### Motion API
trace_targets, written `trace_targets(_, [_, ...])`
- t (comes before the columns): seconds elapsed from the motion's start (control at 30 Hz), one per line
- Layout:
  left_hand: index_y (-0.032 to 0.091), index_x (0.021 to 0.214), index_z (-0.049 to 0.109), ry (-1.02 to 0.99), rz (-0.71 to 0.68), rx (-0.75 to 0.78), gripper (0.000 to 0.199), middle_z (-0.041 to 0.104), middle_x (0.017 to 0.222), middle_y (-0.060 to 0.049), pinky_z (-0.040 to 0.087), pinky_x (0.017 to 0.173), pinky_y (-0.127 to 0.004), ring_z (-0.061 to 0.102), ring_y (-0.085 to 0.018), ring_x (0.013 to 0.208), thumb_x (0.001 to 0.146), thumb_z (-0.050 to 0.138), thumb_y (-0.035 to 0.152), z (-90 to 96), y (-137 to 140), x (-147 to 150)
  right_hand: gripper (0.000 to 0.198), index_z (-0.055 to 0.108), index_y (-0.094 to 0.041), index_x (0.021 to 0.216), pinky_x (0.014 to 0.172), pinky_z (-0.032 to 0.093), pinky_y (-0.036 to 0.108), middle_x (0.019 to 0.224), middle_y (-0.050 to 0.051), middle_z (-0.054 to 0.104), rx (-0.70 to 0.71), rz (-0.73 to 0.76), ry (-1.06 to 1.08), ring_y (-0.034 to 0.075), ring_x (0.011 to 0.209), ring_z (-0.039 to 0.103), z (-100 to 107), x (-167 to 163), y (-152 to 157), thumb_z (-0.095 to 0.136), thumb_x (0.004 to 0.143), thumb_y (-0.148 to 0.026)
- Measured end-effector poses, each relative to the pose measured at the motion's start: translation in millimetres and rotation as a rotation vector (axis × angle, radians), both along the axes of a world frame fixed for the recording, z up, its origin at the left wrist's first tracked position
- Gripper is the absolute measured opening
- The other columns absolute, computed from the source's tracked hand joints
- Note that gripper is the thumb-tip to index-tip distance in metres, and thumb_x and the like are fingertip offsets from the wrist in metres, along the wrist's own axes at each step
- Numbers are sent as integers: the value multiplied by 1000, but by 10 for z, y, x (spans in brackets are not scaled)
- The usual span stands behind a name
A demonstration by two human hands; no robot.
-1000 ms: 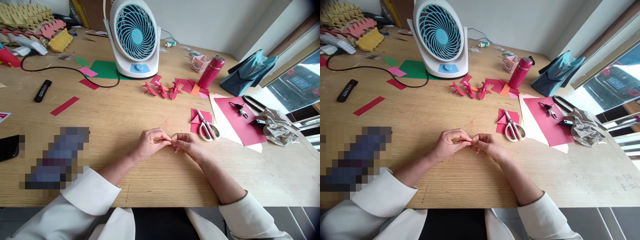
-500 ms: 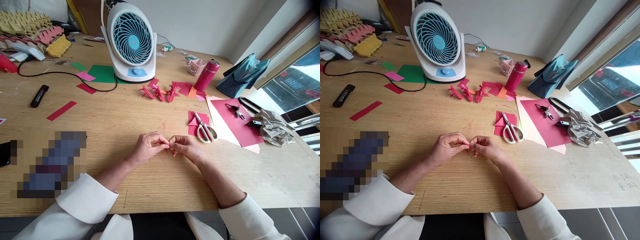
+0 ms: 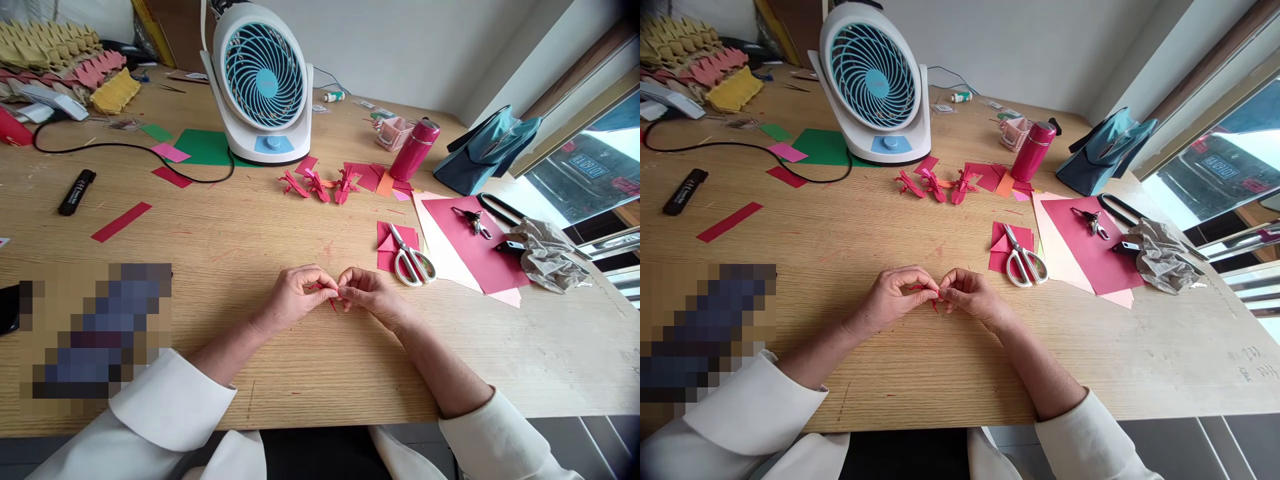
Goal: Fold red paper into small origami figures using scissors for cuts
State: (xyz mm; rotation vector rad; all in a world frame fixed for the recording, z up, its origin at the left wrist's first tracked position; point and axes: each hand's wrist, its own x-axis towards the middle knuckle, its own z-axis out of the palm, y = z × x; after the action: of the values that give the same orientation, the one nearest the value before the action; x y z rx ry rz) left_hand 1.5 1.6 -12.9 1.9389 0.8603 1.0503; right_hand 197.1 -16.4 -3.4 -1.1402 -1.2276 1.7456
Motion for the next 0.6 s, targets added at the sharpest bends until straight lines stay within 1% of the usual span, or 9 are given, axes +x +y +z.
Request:
trace_targets(0.1, [18, 77, 74, -3, -14, -1, 5, 74, 75, -1, 50, 67, -22, 67, -12, 69, 81, 73, 15, -6, 6, 0, 38, 62, -17, 81, 57, 48, 24, 70, -1, 64, -11, -5, 20, 10, 57, 59, -10, -1, 0, 85, 69, -45])
trace_targets(0.23, [18, 77, 74, 13, -18, -39, 5, 74, 75, -1, 50, 66, -21, 67, -12, 69, 81, 73, 15, 6, 4, 4, 39, 61, -18, 80, 56, 48, 24, 71, -2, 63, -7, -14, 27, 10, 57, 59, -28, -2, 6, 87, 67, -43])
trace_targets(0.6, [17, 73, 74, 31, 8, -107, 7, 75, 74, -1, 49, 64, -21, 67, -12, 68, 79, 74, 15, 28, 2, 5, 39, 58, -18, 83, 56, 46, 24, 73, -2, 62, 45, -24, 29, 9, 57, 58, -69, -11, -3, 85, 70, -43])
